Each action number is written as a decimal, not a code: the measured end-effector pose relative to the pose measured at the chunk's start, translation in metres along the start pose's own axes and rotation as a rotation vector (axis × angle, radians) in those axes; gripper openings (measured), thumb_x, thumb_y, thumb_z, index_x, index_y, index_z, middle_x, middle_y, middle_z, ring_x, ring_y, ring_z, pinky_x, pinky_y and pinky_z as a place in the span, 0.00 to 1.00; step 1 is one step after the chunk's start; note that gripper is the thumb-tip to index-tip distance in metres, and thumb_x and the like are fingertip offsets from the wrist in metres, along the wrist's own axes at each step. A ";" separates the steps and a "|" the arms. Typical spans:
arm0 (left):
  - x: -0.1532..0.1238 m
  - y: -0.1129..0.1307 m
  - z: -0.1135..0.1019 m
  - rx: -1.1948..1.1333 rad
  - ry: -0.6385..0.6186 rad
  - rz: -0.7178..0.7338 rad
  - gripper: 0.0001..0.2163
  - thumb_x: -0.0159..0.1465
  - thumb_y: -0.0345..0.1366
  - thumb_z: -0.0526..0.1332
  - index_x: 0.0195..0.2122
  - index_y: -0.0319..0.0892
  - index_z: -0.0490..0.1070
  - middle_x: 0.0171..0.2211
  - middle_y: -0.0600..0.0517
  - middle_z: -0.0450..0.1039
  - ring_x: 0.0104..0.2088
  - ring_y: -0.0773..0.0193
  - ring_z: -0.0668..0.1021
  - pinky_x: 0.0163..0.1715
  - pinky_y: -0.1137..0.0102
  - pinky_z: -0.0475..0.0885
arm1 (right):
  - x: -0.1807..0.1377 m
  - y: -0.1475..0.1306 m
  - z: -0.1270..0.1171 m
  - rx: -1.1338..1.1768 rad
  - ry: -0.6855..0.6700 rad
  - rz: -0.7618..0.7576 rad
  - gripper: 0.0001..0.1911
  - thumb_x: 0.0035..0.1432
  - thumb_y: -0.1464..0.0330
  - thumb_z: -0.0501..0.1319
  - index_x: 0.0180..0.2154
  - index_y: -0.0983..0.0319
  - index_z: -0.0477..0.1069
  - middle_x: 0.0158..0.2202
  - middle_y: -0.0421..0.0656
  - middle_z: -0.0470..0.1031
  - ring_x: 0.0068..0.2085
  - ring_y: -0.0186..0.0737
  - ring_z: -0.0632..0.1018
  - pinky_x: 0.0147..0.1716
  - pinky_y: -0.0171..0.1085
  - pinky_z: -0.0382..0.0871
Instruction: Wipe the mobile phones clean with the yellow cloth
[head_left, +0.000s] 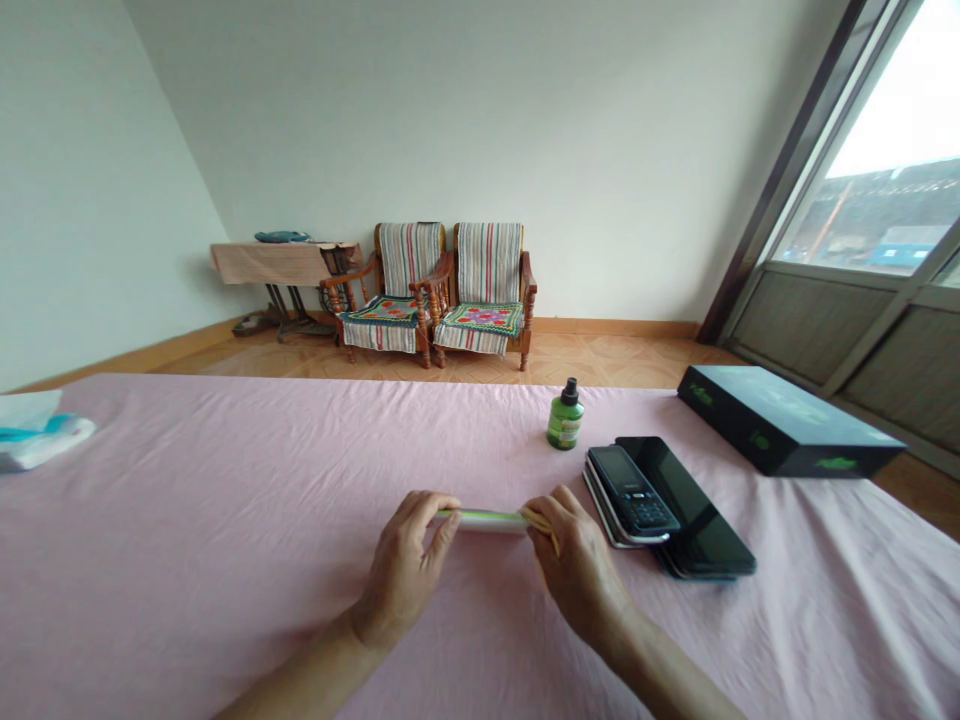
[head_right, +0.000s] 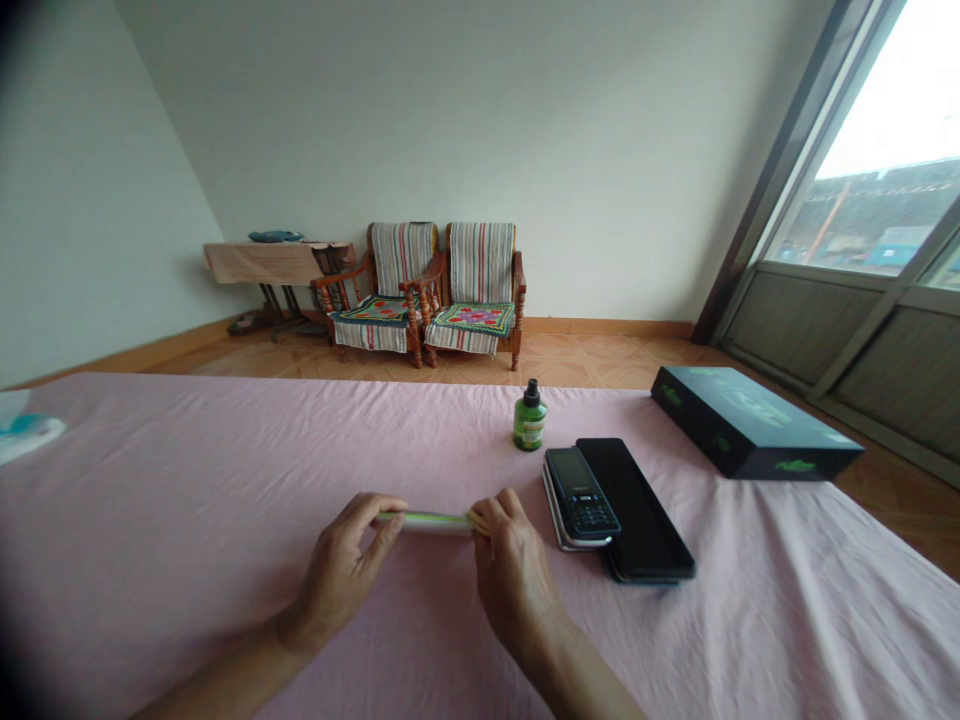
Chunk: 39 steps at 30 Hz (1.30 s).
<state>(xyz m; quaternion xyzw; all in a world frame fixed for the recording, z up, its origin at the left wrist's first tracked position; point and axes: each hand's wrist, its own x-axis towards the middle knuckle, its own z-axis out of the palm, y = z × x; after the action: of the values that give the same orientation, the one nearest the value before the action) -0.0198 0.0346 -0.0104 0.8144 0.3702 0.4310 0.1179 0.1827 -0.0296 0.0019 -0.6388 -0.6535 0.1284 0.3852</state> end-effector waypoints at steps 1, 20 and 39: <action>0.000 0.001 0.000 -0.006 -0.012 0.014 0.06 0.67 0.36 0.55 0.38 0.43 0.71 0.33 0.50 0.74 0.36 0.61 0.77 0.37 0.69 0.72 | 0.000 0.001 0.000 -0.014 -0.005 -0.011 0.11 0.59 0.77 0.51 0.29 0.61 0.68 0.31 0.40 0.66 0.32 0.35 0.72 0.33 0.32 0.61; 0.002 0.003 0.000 0.051 -0.016 0.172 0.07 0.65 0.31 0.58 0.43 0.43 0.73 0.35 0.48 0.73 0.37 0.61 0.75 0.36 0.68 0.73 | -0.008 0.006 0.017 -0.157 0.069 -0.120 0.17 0.63 0.78 0.48 0.48 0.63 0.70 0.34 0.43 0.66 0.29 0.35 0.71 0.26 0.31 0.65; 0.002 0.005 -0.001 0.039 -0.064 0.166 0.08 0.62 0.27 0.60 0.42 0.43 0.72 0.35 0.50 0.73 0.38 0.59 0.74 0.38 0.66 0.72 | -0.009 0.006 0.014 -0.378 -0.029 0.074 0.12 0.57 0.79 0.53 0.36 0.61 0.73 0.34 0.44 0.71 0.31 0.38 0.73 0.27 0.33 0.57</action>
<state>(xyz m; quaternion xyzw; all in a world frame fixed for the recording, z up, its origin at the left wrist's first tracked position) -0.0172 0.0323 -0.0059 0.8577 0.3058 0.4060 0.0776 0.1762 -0.0329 -0.0147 -0.7213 -0.6478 0.0266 0.2439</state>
